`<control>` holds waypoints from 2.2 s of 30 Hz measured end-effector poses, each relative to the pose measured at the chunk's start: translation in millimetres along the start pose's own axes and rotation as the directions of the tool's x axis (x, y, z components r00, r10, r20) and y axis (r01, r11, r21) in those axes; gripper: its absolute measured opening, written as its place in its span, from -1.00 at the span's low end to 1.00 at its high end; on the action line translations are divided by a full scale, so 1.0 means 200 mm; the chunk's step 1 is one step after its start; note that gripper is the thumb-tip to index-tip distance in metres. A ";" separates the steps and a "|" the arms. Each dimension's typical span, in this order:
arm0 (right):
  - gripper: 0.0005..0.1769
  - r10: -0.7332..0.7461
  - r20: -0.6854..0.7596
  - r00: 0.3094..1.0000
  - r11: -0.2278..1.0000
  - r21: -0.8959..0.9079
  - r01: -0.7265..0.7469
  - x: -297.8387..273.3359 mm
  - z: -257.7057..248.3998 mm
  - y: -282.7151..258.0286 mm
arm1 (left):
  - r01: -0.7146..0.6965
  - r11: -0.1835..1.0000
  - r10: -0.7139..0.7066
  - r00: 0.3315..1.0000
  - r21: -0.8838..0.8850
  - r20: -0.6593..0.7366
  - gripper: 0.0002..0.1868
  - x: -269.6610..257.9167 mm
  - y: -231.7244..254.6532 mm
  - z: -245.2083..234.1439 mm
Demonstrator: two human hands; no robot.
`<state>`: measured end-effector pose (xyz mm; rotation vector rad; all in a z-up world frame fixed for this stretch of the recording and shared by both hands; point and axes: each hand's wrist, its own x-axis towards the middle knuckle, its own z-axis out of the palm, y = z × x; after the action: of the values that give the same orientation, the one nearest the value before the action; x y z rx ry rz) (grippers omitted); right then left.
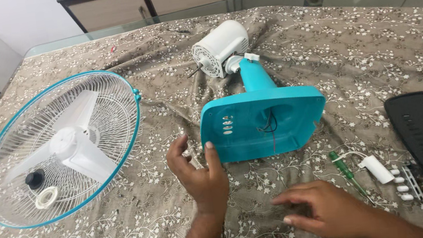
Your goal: The person assembles an electric fan by connecting wires to a white cylindrical component inside the teal base, securing it with a screwdriver, and then installing a black control panel with screws. The fan blade and motor are visible on the table but not attached during this clip.
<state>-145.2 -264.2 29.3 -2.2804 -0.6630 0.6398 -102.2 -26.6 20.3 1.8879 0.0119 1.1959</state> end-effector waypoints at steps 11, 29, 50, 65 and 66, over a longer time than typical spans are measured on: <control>-0.42 0.279 -0.700 0.658 0.790 -0.223 -0.572 -0.31 -0.26 0.43 | 0.428 0.870 -0.234 0.794 -0.244 0.561 -0.84 -0.25 0.13 0.13; -0.48 0.560 -0.284 0.778 0.711 0.647 -0.276 -0.14 -0.08 0.28 | 0.538 0.830 -0.261 0.609 -0.148 0.749 -0.66 -0.32 0.20 -0.03; -0.68 0.333 -0.628 0.703 0.805 0.578 0.135 0.31 0.04 0.18 | 0.854 0.501 -0.492 0.414 -0.141 0.766 -0.79 -0.17 -0.05 0.00; -0.81 0.006 -0.799 0.601 0.995 0.067 0.080 0.45 -0.04 0.00 | 0.895 0.408 -0.530 0.395 -0.183 0.751 -0.79 -0.20 -0.11 0.04; -0.79 0.083 -0.798 0.597 0.990 0.134 0.042 0.43 -0.01 0.01 | 0.904 0.389 -0.537 0.379 -0.178 0.753 -0.80 -0.21 -0.11 0.04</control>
<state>-78.5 -213.5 5.7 -2.1270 -0.1207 -0.3728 -109.5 -36.5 -25.4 1.2966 0.1697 -0.1340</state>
